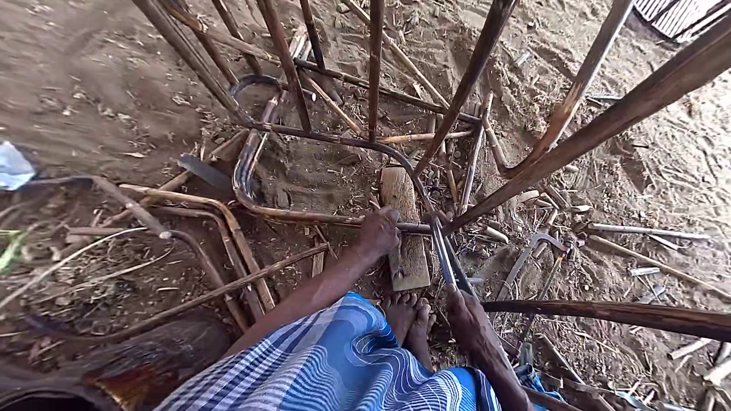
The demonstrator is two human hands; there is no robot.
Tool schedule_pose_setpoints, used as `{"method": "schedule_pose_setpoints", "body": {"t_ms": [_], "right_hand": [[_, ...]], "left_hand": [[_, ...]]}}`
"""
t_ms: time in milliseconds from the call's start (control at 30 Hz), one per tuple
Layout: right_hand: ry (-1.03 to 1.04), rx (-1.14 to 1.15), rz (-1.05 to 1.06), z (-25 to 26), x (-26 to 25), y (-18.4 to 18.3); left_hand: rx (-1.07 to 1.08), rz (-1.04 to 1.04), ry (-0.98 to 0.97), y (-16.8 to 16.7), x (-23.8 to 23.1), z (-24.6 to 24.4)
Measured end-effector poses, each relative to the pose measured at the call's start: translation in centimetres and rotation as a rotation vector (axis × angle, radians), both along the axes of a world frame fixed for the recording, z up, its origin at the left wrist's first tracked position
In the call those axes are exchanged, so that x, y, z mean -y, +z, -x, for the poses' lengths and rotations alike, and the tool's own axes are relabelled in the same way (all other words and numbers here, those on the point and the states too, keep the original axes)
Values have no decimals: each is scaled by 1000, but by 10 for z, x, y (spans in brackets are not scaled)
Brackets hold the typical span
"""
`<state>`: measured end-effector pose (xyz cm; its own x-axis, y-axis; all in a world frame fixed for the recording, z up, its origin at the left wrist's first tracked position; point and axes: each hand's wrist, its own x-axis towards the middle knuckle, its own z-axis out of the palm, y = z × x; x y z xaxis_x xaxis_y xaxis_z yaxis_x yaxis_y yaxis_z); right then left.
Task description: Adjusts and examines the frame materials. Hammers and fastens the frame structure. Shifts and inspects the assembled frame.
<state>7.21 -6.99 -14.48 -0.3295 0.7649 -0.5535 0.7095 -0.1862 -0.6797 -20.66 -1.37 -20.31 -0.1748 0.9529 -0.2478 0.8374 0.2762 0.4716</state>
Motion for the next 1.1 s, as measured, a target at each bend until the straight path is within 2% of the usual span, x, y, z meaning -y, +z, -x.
{"method": "schedule_pose_setpoints", "body": {"t_ms": [33, 100, 167, 233, 300, 367, 433, 500, 533, 567, 600, 667, 700, 800, 900, 1000, 1100], "right_hand": [[0, -31, -41, 4, 1, 11], [15, -126, -269, 11, 4, 30], [43, -103, -403, 12, 9, 27], [93, 111, -186, 5, 1, 18], [57, 187, -38, 7, -7, 29], [-8, 56, -109, 14, -8, 58], [-71, -144, -293, 18, 2, 76], [-71, -259, -442, 23, 4, 63], [-42, -202, -448, 20, 5, 46], [6, -68, -356, 14, 4, 30], [43, 80, -178, 9, 0, 24], [1, 192, -1, 11, -14, 34], [-38, 153, -12, 12, -19, 49], [-118, -152, -246, 13, -8, 76], [-57, -229, -478, 16, 3, 60], [-54, -135, -417, 6, 13, 34], [-68, -105, -374, -7, 9, 26]], "left_hand": [[1, 9, 3, 1, 0, 0], [2, 40, 13, 2, -2, 1], [-1, 63, 12, -2, 1, 0], [5, 60, 4, -1, 2, -4], [10, 58, 1, 3, 1, -4], [16, 86, 13, 7, -3, 0], [18, 107, 13, -1, 2, -5], [18, 102, 15, -3, -1, -5], [15, 100, 19, -3, -2, -5], [18, 99, 25, -1, -2, -6], [22, 100, 31, 1, -1, -8], [16, 106, 36, 7, -3, -6], [16, 108, 39, 8, -7, -3], [25, 131, 25, 6, -2, -7], [23, 107, 21, 7, -3, -7], [30, 10, -64, -2, 3, 1], [-58, -71, -88, -16, 4, -10]]}}
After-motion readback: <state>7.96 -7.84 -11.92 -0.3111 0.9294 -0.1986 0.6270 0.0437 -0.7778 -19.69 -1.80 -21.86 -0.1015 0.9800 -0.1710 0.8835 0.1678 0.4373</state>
